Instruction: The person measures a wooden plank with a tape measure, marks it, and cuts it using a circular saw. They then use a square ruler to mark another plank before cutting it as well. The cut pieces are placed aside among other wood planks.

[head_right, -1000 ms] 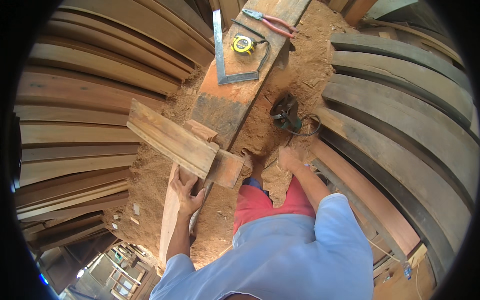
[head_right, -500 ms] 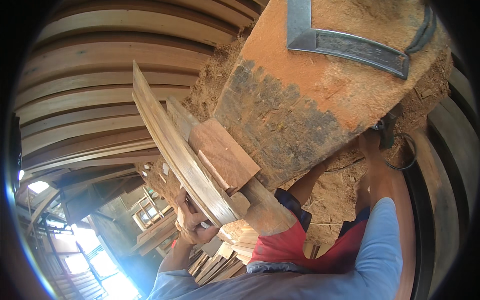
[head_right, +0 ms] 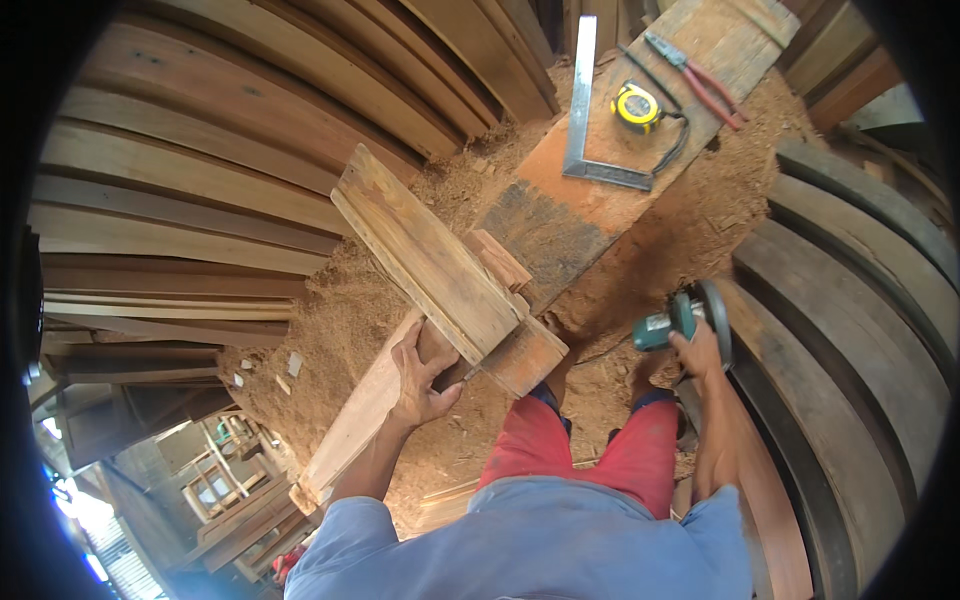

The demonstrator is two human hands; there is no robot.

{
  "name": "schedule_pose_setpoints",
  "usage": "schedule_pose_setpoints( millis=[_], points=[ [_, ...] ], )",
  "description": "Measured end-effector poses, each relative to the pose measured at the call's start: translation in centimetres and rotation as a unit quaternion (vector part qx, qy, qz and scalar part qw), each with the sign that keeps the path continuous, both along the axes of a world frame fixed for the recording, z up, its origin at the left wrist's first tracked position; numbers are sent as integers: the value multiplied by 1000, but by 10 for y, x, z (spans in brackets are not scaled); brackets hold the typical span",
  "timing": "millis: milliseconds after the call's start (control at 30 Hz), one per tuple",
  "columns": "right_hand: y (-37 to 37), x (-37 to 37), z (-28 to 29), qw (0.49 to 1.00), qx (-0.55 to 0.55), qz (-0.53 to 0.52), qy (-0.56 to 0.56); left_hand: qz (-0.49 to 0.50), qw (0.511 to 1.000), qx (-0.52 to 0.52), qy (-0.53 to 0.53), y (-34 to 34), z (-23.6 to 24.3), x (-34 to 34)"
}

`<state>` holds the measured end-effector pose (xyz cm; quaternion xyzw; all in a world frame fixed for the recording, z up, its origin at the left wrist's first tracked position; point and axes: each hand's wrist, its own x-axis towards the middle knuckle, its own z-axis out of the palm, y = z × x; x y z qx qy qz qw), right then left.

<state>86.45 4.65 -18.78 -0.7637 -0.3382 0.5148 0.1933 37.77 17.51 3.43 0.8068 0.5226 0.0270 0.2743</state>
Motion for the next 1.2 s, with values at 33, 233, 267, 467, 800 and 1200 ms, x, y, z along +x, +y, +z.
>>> schedule_pose_setpoints(
  millis=[33,233,267,467,800,1200],
  points=[
    [-9,-11,38,994,19,-73,84,2,1000,9,-2,-4,-2,-3],
    [-10,-29,133,946,3,-294,137,2,1000,15,-14,5,0,9],
    [-10,-34,149,946,16,-298,125,-2,1000,3,-14,3,-1,8],
    [-34,-61,236,942,152,-300,-15,14,1000,11,-22,-5,-10,4],
    [-7,-124,341,987,86,-135,16,14,999,26,-21,-7,-9,-4],
    [80,-202,390,972,204,114,-15,29,999,-30,4,-5,-9,2]
  ],
)
